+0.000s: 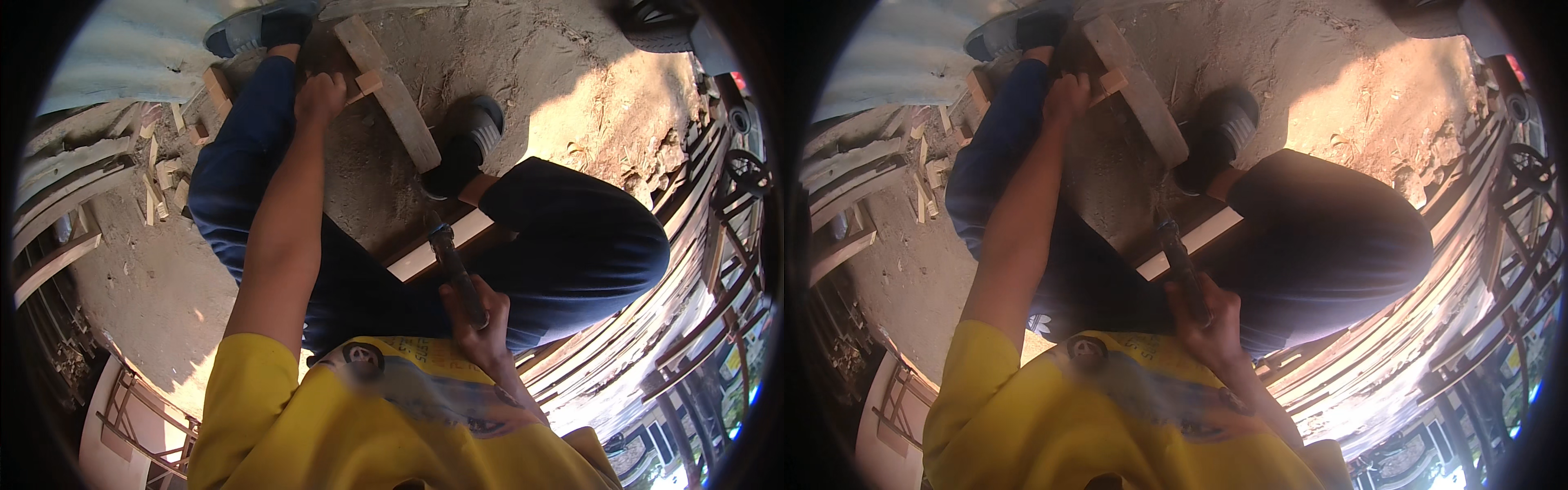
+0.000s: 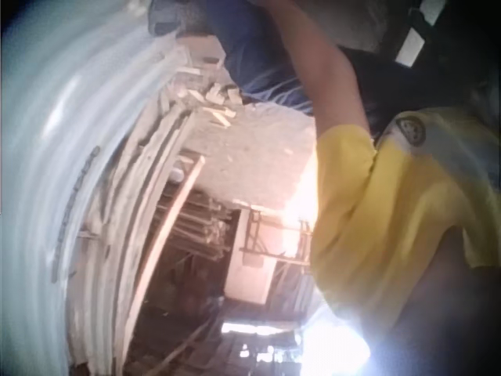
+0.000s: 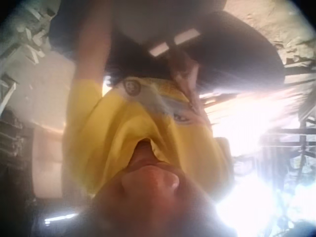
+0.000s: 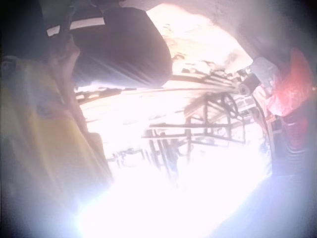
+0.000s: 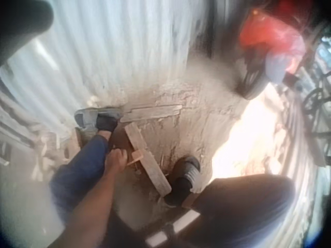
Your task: The person sits on the ground and uses a hand saw to cut a small wooden block into several smaller pieces. The person holds the block with one hand and saws with the other, periodically inspecting the cut pieces.
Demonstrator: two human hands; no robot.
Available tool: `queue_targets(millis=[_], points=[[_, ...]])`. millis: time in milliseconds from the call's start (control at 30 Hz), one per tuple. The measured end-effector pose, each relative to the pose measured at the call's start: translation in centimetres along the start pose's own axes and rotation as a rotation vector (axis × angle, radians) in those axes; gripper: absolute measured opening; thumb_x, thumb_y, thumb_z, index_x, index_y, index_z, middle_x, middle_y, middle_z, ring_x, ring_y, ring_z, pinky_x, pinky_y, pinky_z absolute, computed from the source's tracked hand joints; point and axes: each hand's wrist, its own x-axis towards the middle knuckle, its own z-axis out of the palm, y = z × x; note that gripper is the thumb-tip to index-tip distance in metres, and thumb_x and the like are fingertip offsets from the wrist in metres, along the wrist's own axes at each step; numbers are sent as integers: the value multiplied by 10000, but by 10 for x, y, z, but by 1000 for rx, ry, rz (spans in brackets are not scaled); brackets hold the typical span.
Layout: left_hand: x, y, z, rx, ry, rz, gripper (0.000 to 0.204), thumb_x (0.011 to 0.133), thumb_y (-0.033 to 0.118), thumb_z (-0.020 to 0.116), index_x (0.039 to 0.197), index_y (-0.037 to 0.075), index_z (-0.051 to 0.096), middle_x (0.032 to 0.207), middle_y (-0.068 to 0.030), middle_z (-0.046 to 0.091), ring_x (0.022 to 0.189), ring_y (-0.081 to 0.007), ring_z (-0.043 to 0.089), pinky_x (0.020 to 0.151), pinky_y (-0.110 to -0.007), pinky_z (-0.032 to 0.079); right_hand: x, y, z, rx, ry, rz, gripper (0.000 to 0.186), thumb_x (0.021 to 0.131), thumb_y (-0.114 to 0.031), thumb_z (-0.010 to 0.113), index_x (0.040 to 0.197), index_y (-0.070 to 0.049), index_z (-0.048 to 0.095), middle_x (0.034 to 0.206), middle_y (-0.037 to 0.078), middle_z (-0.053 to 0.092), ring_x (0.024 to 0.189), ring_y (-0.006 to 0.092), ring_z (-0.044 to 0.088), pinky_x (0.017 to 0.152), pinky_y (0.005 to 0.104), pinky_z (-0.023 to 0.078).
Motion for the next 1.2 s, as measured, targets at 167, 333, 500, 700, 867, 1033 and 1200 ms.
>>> queue_targets(millis=[167, 333, 500, 700, 867, 1033, 1200], points=[[4, 2, 0, 5, 56, 21, 511, 947, 330, 331, 922, -42, 681, 1004, -257, 652, 952, -377, 637, 824, -478, 489, 2, -27, 7, 210, -7, 97, 173, 885, -156, 668, 857, 7, 618, 604, 23, 529, 542, 51, 457, 491, 274, 372], [19, -30, 23, 81, 301, 236, 519, 935, 336, 354, 882, -66, 679, 953, -283, 651, 890, -399, 648, 858, -475, 487, 11, -64, -8, 149, -102, 28, 194, 883, -170, 674, 886, 16, 615, 605, 28, 537, 568, 73, 484, 525, 273, 401], [-2, -24, 25, 100, 199, 364, 502, 923, 324, 375, 813, -43, 700, 801, -266, 663, 765, -430, 655, 815, -503, 509, 11, -78, -25, -32, -146, 38, 188, 879, -160, 675, 910, 15, 614, 613, 34, 555, 575, 80, 492, 536, 272, 409], [-19, -10, 31, -130, 219, 188, 425, 913, 291, 418, 747, 3, 684, 742, -234, 662, 738, -389, 666, 734, -507, 525, -7, -80, -28, -115, -82, 68, 157, 868, -129, 680, 921, 6, 621, 642, 41, 571, 574, 79, 485, 530, 269, 398], [-17, -25, 49, -91, 434, 269, 394, 933, 306, 431, 832, 5, 666, 803, -212, 661, 794, -374, 649, 767, -506, 503, -30, -100, -25, -129, 70, -74, 166, 868, -143, 659, 922, 10, 626, 660, 48, 568, 567, 100, 486, 530, 269, 382], [-36, -19, 58, 66, 532, 336, 431, 959, 394, 416, 949, 16, 622, 856, -185, 633, 842, -341, 626, 770, -482, 478, -18, -92, -60, -56, 398, -401, 235, 908, -226, 609, 964, 1, 589, 562, -14, 417, 459, 76, 378, 437, 223, 297], [-46, -28, 48, -52, 444, 454, 497, 878, 516, 539, 1001, 38, 601, 875, -177, 622, 826, -343, 629, 746, -477, 480, 4, -108, -92, 445, 337, -311, 200, 961, -243, 556, 888, -57, 540, 517, -56, 284, 403, 64, 265, 392, 225, 245]])
